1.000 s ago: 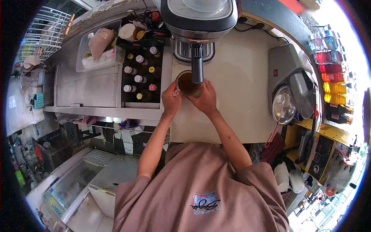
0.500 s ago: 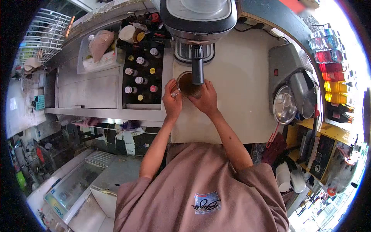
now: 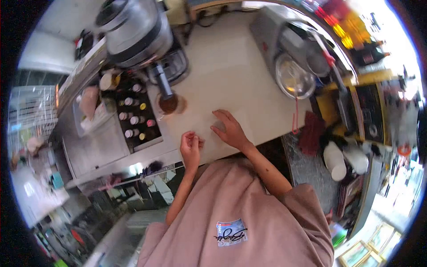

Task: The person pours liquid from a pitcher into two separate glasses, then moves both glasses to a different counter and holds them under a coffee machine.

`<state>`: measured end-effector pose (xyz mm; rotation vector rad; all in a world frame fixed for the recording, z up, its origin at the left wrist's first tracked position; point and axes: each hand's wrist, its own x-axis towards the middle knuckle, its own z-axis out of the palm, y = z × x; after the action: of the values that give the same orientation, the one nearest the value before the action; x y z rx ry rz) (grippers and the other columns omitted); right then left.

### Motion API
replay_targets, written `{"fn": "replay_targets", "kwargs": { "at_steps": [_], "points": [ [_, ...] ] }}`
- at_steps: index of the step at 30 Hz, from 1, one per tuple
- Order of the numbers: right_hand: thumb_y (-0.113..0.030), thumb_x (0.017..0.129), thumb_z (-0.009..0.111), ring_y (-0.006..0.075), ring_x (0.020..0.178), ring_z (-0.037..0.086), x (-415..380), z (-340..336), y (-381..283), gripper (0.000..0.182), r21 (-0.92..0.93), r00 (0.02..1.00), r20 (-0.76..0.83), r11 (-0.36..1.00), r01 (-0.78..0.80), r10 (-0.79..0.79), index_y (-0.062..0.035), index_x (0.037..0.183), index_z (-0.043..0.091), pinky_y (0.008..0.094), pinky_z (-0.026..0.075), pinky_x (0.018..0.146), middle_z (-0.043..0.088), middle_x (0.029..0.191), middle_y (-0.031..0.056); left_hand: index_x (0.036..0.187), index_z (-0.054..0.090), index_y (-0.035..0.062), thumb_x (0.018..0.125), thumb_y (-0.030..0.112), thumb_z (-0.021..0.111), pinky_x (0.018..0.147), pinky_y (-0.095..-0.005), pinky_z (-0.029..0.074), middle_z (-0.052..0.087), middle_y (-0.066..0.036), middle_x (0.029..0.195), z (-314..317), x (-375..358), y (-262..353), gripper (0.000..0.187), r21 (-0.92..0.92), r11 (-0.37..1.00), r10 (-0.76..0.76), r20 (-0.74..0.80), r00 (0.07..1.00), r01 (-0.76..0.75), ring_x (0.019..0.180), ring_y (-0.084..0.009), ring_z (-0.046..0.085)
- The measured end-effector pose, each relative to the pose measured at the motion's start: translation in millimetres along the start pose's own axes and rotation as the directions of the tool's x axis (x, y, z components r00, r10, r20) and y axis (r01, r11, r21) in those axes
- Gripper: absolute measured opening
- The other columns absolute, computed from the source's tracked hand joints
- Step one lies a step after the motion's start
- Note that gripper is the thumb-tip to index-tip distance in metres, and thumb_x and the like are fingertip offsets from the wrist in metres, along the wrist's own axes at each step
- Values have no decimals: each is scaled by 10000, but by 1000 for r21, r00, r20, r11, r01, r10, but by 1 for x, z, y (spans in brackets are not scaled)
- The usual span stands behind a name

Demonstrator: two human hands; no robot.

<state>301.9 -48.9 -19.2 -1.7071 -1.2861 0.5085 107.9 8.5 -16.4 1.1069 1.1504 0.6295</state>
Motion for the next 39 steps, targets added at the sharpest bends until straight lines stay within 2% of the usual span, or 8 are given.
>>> {"fn": "replay_targets", "kwargs": {
  "at_steps": [8,12,14,20,24,28,34,39],
  "points": [
    [-86,900,708,343,1081,665,-139,-81,10,235,166,902,-281,942,-291,328,-24,1126,684,409,526,941,691,1129,171,1081,644,1,987,82,612,718,-294,568,724,-90,914,101,-10,14,128,382,889,-18,580,814,-253,803,-158,711],
    [-91,901,720,282,801,741,-227,-118,4,149,210,532,-636,789,-578,559,-20,1033,728,371,570,714,747,954,166,1066,662,7,965,119,638,760,-326,567,745,-129,932,167,-31,27,153,418,754,-75,821,566,-506,824,-197,727],
    [-97,901,728,226,709,719,-283,-130,18,163,85,423,-806,789,-609,413,-33,1050,733,338,545,637,744,883,137,1082,668,10,961,141,649,778,-337,568,745,-132,930,197,-50,29,179,410,717,-141,877,459,-563,836,-204,728],
    [-88,904,724,156,670,643,-383,-209,40,151,303,-13,-911,646,-701,413,-42,1046,741,298,510,641,716,821,92,1109,685,26,957,199,674,841,-364,563,734,-131,996,269,-121,8,230,349,701,-330,932,151,-622,913,-224,726],
    [-121,869,771,200,994,672,-396,-280,70,392,382,-4,-877,694,-611,480,-43,1239,667,346,527,880,709,1088,133,1204,642,32,958,207,678,884,-370,554,690,-141,1166,314,-167,-20,305,256,733,-308,951,27,-631,1040,-227,691],
    [-156,743,854,291,1292,562,-387,-337,102,774,344,274,-816,809,-476,509,-53,1426,504,399,431,1089,579,1386,153,1445,469,72,959,249,691,909,-411,548,573,-176,1382,364,-208,-43,563,207,828,-196,978,77,-521,1146,-289,645],
    [-196,679,892,223,1188,615,-370,-374,115,746,322,534,-672,852,-413,513,-46,1334,570,365,471,1034,660,1273,100,1518,370,75,962,280,698,905,-395,562,485,-185,1458,423,-245,-59,677,202,865,-78,958,275,-460,1256,-312,568],
    [-231,667,901,272,1140,662,-369,-382,89,724,258,520,-674,827,-499,524,-49,1298,595,395,512,985,690,1223,123,1295,529,26,969,245,690,786,-312,589,572,-142,1262,441,-250,-65,424,89,875,68,951,303,-476,1168,-262,598]
  ]
}}
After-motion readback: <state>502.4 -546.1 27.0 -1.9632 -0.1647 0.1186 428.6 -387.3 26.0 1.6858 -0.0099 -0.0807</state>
